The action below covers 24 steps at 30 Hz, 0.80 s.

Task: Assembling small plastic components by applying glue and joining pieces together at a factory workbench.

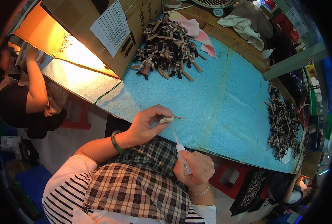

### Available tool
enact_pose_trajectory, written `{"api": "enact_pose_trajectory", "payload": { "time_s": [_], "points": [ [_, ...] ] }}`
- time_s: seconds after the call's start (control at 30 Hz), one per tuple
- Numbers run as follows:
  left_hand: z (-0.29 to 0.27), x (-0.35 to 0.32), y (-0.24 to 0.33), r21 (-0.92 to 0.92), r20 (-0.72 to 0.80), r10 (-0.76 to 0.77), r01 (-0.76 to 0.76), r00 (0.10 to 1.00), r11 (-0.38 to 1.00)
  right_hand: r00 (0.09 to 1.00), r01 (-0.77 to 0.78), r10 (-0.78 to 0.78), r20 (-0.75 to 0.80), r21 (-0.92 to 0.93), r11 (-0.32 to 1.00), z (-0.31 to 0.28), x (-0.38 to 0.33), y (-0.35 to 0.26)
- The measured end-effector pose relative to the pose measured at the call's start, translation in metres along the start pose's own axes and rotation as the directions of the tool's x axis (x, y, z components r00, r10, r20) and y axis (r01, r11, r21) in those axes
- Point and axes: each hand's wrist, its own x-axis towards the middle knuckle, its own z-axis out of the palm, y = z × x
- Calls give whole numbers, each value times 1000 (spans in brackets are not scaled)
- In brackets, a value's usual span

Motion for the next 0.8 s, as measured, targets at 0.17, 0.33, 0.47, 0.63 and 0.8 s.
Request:
{"api": "enact_pose_trajectory", "payload": {
  "time_s": [0.17,0.33,0.47,0.63,0.8],
  "points": [
    [0,1,2,10,3,-7,7,1000,1000,1000,-16,16,18,-4,1000,-1,0,0],
    [0,1,2,-10,-6,-21,21,1000,1000,1000,-7,7,16,-21,1000,-1,-2,0],
    [0,1,1,-5,-5,-19,19,1000,1000,1000,-14,14,12,-23,1000,-1,-2,-1],
    [0,0,2,3,-7,-26,26,1000,1000,1000,-3,3,14,20,1000,0,0,2],
    [0,0,1,-5,-12,-33,33,999,999,1000,-8,8,7,15,1000,1,-2,2]
  ]
}}
